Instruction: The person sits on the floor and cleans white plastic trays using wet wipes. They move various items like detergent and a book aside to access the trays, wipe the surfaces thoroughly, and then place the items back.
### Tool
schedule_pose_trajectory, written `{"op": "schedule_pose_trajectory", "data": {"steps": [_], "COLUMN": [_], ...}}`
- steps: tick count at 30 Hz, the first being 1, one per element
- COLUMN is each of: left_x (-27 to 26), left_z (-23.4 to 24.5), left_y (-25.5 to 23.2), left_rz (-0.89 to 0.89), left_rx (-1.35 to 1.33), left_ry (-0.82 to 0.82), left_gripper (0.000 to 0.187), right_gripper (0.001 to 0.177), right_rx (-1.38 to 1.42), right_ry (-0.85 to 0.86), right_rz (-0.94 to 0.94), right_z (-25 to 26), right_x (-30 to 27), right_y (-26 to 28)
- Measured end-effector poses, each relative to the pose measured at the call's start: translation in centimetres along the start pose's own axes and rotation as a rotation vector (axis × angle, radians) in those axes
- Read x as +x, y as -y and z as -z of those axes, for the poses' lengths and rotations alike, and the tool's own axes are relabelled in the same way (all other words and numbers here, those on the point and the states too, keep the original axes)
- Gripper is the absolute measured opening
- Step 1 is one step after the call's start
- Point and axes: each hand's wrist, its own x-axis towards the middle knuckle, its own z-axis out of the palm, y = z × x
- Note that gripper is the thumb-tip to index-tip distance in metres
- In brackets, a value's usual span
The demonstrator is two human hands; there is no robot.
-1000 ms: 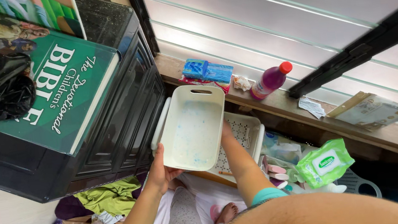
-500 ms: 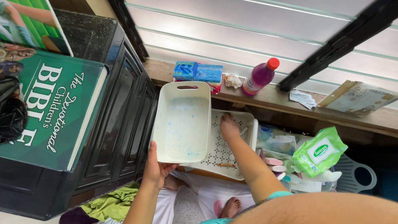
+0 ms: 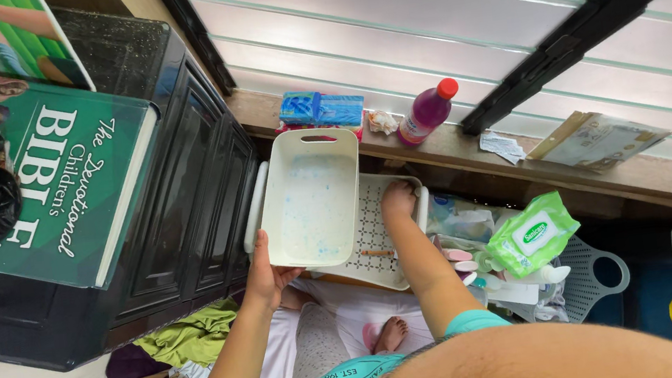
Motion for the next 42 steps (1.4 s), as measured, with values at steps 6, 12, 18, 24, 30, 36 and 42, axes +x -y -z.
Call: {"op": "schedule_pose_trajectory", "data": {"steps": [6, 12, 18, 24, 30, 36, 42], "left_x": [0.4, 0.1, -0.6, -0.8, 0.6, 1.3, 1.0], "left_z": [-0.4, -0.2, -0.3, 0.3, 0.5, 0.4, 1.1], "left_y": [0.3, -0.1, 0.1, 0.8, 1.0, 0.0, -0.4], "left_rz": [0.003, -0.030, -0.010, -0.006, -0.010, -0.025, -0.028], "left_rx": [-0.019, -0.024, 0.025, 0.012, -0.022, -0.046, -0.043], "left_ry": [-0.011, 0.017, 0.000, 0.045, 0.036, 0.034, 0.029], "left_gripper": [0.075, 0.075, 0.079, 0.081, 0.078, 0.076, 0.076], "right_gripper": [0.023, 0.024, 0.025, 0.023, 0.026, 0.024, 0.019], "right_rx": [-0.032, 0.196, -0.015, -0.009, -0.001, 0.192, 0.402], "right_ry": [0.271, 0.360, -0.053, -0.028, 0.298, 0.605, 0.150], "right_rz": [0.175, 0.150, 0.130, 0.146, 0.219, 0.358, 0.237], "right_z": [0.2, 0.4, -0.4, -1.6, -1.5, -0.5, -0.8], "right_x": [-3.6, -4.4, 0.6, 1.7, -2.5, -8.8, -3.5], "right_y": [-0.5, -0.7, -0.5, -0.7, -0.9, -1.5, -3.1]}}
